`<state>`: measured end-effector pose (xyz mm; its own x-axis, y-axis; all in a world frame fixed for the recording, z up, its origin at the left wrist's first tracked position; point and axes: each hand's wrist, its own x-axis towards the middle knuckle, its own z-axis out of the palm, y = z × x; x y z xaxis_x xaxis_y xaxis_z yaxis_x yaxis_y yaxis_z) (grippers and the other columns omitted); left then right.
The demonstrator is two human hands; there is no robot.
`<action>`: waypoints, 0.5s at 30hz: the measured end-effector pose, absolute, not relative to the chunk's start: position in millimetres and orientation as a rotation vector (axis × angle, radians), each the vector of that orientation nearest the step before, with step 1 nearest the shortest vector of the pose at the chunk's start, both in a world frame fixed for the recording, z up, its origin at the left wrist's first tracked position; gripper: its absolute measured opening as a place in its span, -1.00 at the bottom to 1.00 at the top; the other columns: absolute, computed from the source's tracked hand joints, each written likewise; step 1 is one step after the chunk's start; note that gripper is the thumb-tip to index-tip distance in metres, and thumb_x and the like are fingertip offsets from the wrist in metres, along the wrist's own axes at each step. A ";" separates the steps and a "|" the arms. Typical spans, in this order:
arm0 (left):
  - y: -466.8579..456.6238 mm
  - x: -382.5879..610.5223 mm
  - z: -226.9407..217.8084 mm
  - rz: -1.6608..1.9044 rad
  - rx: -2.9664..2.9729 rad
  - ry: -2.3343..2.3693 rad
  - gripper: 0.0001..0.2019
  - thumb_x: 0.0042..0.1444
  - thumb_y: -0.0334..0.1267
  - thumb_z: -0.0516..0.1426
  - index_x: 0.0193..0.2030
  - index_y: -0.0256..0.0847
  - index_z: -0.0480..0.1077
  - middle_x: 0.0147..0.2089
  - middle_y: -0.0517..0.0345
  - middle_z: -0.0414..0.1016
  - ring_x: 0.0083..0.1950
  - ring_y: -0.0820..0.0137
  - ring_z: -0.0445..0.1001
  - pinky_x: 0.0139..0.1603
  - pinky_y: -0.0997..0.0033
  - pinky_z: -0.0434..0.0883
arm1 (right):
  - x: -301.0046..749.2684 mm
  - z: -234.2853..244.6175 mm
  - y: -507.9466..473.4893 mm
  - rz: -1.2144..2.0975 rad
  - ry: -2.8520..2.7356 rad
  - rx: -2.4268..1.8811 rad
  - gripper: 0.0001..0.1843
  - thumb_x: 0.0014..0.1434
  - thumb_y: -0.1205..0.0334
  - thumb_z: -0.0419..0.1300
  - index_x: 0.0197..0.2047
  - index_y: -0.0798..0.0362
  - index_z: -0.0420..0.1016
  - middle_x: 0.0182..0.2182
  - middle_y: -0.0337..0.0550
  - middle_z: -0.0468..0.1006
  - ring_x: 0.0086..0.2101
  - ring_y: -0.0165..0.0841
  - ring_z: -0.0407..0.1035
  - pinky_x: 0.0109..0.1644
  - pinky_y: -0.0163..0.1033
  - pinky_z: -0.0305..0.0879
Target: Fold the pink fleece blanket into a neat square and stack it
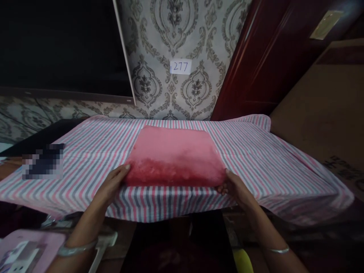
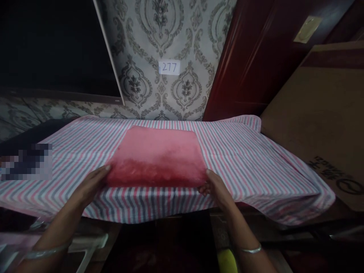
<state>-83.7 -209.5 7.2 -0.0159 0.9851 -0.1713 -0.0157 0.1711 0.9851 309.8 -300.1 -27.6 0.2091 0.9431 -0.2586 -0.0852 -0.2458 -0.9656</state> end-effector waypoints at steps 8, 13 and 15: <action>-198.1 -89.3 -10.5 1.058 1.376 1.553 -0.45 -0.25 0.26 0.31 -0.27 -0.16 0.48 -0.35 0.11 0.60 -0.20 0.13 0.58 -0.22 0.30 0.50 | 301.4 -37.0 -290.3 1.070 -0.953 -1.541 -0.46 -0.12 -0.29 0.26 -0.33 -0.02 0.28 -0.75 -0.42 0.29 -0.73 -0.44 0.19 -0.63 -0.35 0.03; -186.1 -110.3 -7.2 1.035 1.400 1.612 -0.34 -0.17 0.35 0.22 -0.10 -0.15 0.47 -0.16 -0.02 0.61 -0.13 0.07 0.58 -0.14 0.17 0.53 | 327.0 -35.8 -291.4 0.930 -1.067 -1.614 -0.37 -0.03 -0.34 0.18 -0.12 0.02 0.36 -0.52 -0.24 0.49 -0.61 -0.35 0.35 -0.54 -0.26 0.25; -175.7 -109.6 3.4 1.201 1.563 1.704 -0.31 -0.05 0.37 0.12 0.02 -0.14 0.45 0.07 -0.08 0.55 0.06 0.05 0.53 0.03 0.10 0.50 | 336.5 -26.5 -280.6 0.581 -1.118 -1.675 -0.29 0.02 -0.33 0.14 0.04 0.05 0.37 -0.28 -0.06 0.58 -0.49 -0.29 0.42 -0.41 -0.17 0.37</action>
<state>-109.6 -175.7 3.4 -0.1906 0.9651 0.1797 0.4940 -0.0639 0.8671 336.5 -280.6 -26.5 0.4576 0.8797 0.1293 0.4001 -0.0739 -0.9135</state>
